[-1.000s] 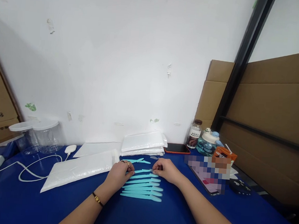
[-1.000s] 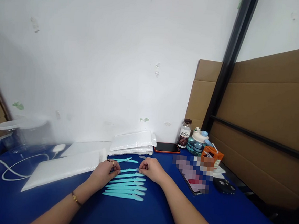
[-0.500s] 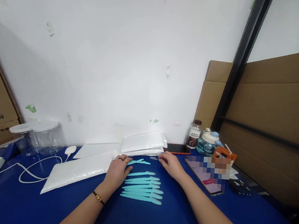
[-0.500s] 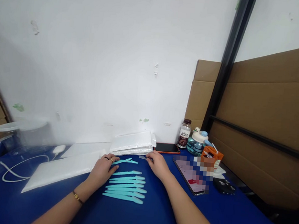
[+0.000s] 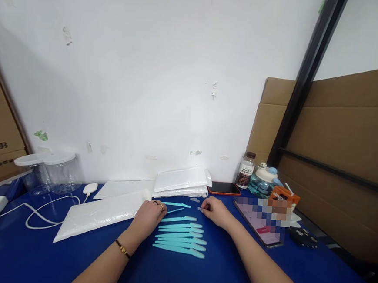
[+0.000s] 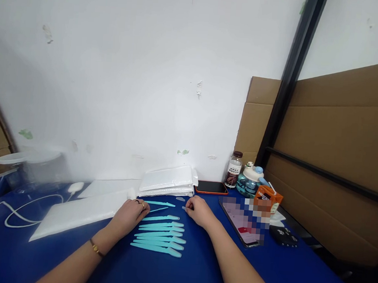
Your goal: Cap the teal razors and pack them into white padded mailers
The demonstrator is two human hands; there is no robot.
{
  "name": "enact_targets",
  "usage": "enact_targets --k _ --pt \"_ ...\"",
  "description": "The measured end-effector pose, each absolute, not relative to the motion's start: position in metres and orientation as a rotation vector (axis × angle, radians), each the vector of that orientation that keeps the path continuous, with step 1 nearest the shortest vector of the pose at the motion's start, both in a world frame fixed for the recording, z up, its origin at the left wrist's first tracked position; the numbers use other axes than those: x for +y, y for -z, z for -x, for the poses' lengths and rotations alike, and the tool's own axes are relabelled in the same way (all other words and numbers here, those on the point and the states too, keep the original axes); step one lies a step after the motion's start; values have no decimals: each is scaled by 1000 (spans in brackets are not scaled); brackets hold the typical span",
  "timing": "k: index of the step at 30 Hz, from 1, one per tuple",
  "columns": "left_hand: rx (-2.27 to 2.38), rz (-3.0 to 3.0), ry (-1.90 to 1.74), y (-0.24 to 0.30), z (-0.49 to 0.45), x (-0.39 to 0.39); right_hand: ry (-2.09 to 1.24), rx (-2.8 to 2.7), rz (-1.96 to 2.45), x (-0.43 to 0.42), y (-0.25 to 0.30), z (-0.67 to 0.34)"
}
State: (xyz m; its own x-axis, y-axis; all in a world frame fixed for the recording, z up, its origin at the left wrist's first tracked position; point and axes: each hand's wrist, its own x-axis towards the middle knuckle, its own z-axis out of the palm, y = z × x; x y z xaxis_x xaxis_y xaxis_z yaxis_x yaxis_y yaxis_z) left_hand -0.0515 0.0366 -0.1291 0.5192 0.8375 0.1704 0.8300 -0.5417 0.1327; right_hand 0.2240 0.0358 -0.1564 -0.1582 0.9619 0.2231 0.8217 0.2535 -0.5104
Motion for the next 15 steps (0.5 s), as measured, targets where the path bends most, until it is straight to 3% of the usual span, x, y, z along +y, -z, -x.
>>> enact_targets --k 7,15 --pt "1300 -2734 -408 137 45 37 -699 -1986 1433 29 157 -218" --pt "1290 -2674 -437 140 42 38 -647 -2019 1333 28 157 -200"
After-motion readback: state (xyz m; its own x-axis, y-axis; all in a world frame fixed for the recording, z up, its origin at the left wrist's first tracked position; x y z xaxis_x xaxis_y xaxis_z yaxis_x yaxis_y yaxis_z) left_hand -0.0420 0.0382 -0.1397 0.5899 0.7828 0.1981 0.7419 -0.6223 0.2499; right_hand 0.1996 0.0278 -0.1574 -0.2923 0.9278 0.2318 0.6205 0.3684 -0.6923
